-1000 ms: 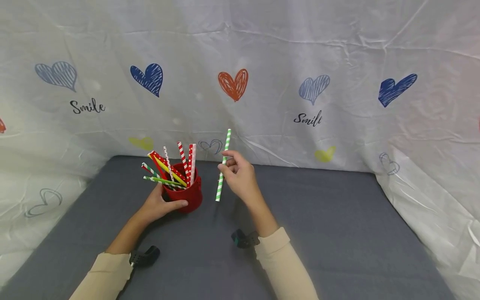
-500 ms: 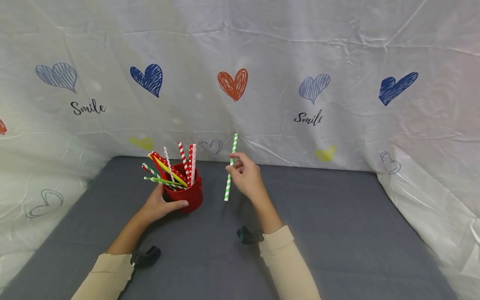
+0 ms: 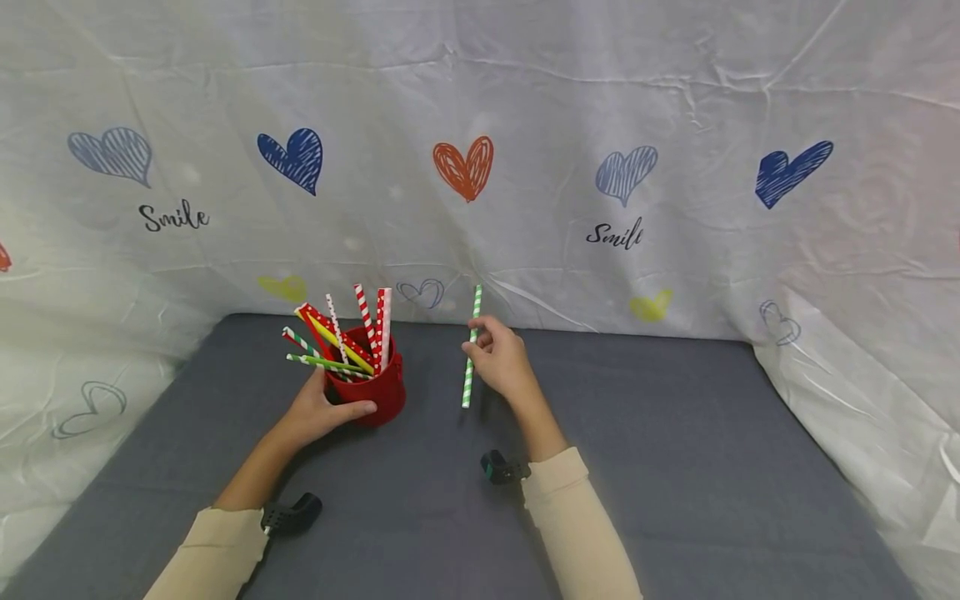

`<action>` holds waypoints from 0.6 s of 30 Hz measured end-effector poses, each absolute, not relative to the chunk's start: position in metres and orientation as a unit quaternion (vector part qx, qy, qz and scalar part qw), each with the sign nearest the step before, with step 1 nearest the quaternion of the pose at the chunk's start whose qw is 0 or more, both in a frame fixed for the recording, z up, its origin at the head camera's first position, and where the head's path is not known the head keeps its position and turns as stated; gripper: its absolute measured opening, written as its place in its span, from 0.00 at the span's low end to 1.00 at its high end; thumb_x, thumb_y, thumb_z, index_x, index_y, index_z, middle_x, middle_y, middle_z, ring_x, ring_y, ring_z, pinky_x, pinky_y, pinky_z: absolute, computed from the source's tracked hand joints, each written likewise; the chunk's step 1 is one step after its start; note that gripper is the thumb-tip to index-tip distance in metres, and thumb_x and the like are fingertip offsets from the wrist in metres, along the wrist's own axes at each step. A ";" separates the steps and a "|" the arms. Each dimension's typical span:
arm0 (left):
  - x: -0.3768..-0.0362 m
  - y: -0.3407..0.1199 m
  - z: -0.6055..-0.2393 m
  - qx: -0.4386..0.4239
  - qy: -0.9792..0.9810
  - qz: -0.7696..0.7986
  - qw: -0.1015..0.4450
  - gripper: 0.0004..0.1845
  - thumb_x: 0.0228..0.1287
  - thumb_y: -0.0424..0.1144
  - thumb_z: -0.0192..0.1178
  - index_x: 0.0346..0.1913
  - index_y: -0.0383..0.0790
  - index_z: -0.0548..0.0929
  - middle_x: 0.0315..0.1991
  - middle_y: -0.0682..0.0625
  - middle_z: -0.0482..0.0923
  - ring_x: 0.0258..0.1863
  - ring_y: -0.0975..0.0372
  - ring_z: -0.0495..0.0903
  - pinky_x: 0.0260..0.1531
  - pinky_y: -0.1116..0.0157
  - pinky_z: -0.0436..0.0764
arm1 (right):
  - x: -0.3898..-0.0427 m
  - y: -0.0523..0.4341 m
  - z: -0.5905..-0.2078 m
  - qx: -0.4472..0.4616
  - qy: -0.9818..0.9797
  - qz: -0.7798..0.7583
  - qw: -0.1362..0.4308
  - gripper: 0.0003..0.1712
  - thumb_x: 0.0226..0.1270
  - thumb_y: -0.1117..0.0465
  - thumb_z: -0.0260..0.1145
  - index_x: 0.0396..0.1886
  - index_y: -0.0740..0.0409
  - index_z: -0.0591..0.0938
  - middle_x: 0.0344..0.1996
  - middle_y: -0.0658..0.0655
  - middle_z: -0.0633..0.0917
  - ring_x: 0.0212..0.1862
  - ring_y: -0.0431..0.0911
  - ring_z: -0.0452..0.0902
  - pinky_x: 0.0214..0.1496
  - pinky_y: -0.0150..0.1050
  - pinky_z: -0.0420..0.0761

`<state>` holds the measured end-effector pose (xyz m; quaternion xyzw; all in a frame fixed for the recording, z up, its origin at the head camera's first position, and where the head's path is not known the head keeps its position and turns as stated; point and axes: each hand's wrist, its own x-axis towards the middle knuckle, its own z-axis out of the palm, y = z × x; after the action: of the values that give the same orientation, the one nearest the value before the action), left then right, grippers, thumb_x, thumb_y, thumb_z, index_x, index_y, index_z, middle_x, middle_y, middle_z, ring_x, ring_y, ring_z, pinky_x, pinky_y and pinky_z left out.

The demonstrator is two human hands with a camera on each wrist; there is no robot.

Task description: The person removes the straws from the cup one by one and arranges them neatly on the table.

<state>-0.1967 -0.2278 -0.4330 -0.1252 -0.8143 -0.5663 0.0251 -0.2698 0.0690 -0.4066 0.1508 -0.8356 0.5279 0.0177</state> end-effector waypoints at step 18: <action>-0.196 -0.228 -0.433 -0.119 -0.815 -0.566 0.021 0.44 0.55 0.32 0.75 0.70 0.31 0.60 0.64 0.36 0.70 0.61 0.46 0.71 0.60 0.45 0.72 | -0.278 0.074 -0.430 0.124 -0.873 0.471 -0.030 0.20 0.70 0.65 0.67 0.60 0.64 0.78 0.28 0.56 0.83 0.24 0.48 0.82 0.29 0.42 0.81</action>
<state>-0.1965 -0.2284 -0.4331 -0.1194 -0.8154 -0.5661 0.0210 -0.2785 0.0736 -0.4301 0.1235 -0.8727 0.4714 -0.0303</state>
